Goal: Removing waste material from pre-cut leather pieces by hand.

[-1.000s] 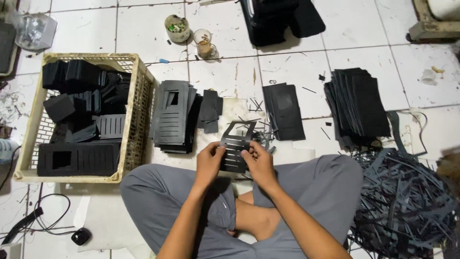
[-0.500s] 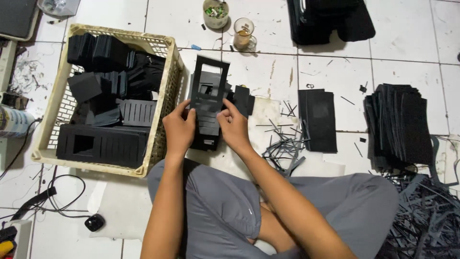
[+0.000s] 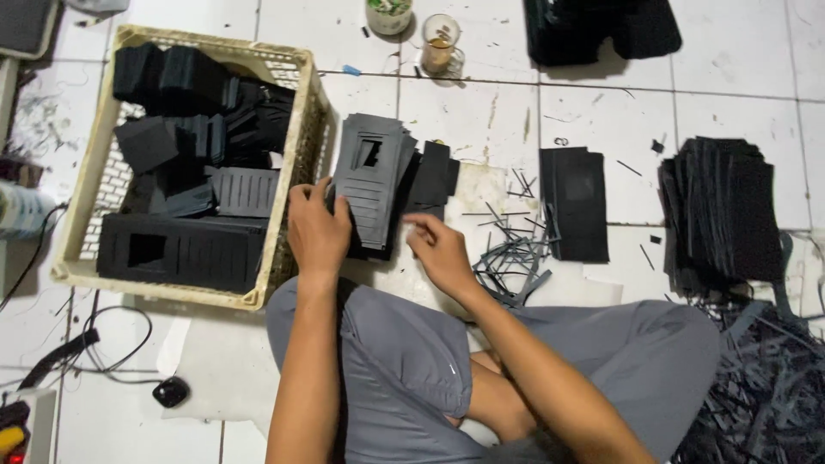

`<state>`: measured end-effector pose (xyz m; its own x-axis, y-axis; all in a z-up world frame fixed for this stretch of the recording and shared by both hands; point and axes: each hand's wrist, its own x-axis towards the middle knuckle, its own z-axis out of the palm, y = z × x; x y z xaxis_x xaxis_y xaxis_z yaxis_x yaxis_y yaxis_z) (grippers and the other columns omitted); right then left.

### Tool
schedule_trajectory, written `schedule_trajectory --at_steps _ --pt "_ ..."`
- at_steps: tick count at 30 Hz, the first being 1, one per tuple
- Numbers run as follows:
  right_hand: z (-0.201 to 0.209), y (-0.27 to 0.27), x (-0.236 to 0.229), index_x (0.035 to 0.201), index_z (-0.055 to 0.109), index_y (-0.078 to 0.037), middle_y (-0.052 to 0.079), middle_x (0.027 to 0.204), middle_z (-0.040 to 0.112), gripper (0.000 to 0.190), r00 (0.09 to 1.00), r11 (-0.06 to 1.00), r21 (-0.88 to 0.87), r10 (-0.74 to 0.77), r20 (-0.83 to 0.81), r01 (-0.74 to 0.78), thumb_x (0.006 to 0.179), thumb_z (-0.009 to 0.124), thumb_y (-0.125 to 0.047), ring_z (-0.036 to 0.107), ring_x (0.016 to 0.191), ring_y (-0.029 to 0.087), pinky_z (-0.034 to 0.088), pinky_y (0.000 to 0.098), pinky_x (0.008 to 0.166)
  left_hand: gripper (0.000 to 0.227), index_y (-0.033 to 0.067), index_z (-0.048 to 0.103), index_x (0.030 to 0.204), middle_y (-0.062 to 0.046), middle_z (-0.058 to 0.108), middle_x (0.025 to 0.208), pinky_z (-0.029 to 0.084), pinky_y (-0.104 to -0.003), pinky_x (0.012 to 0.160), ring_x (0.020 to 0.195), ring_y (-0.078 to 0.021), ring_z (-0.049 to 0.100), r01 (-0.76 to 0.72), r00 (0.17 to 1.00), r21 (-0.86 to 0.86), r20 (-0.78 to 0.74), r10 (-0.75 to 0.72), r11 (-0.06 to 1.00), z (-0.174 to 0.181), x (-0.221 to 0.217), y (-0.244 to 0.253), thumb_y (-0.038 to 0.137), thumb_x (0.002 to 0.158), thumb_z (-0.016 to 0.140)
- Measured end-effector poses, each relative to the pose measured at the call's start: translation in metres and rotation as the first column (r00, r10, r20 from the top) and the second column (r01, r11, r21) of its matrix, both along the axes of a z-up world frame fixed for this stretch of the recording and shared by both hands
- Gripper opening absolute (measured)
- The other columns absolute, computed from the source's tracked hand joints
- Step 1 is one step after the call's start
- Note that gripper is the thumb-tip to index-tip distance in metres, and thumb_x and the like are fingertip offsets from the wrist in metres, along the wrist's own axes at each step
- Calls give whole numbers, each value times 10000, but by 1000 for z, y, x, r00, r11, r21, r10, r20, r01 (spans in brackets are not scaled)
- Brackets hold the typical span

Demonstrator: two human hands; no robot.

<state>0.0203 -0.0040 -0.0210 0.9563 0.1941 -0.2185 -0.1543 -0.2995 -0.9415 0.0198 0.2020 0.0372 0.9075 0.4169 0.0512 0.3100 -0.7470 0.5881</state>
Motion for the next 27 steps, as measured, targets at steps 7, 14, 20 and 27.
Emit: schedule_trajectory --at_steps 7,14,20,27 --pt "2 -153 -37 1073 811 -115 158 911 778 255 992 947 -318 87 96 -52 842 708 -84 741 889 367 576 429 789 204 58 720 1077 -141 653 907 542 -449 762 857 -375 671 251 877 22 419 -237 968 16 -12 -59 -6 884 708" --pt "-30 -295 25 1142 754 -75 162 1056 722 273 989 704 -695 -82 122 144 912 666 -192 697 1051 374 550 475 929 186 123 777 1062 -111 756 883 554 -362 692 789 -287 720 441 893 -491 322 -314 751 18 7 -166 69 910 685" --pt "-9 -271 50 1298 619 13 201 1216 593 521 966 557 -806 -249 67 199 914 727 -322 603 1176 410 503 531 981 198 108 792 1058 -127 763 862 543 -344 660 777 -263 726 370 915 -598 101 -391 711 -36 11 -212 84 915 658" --pt "5 -257 53 1301 551 -28 133 1248 513 542 953 464 -869 -302 26 170 914 743 -355 522 1242 335 425 500 1054 204 92 783 1068 -150 752 870 541 -368 715 817 -294 719 375 916 -502 74 -393 779 -28 15 -214 71 924 640"
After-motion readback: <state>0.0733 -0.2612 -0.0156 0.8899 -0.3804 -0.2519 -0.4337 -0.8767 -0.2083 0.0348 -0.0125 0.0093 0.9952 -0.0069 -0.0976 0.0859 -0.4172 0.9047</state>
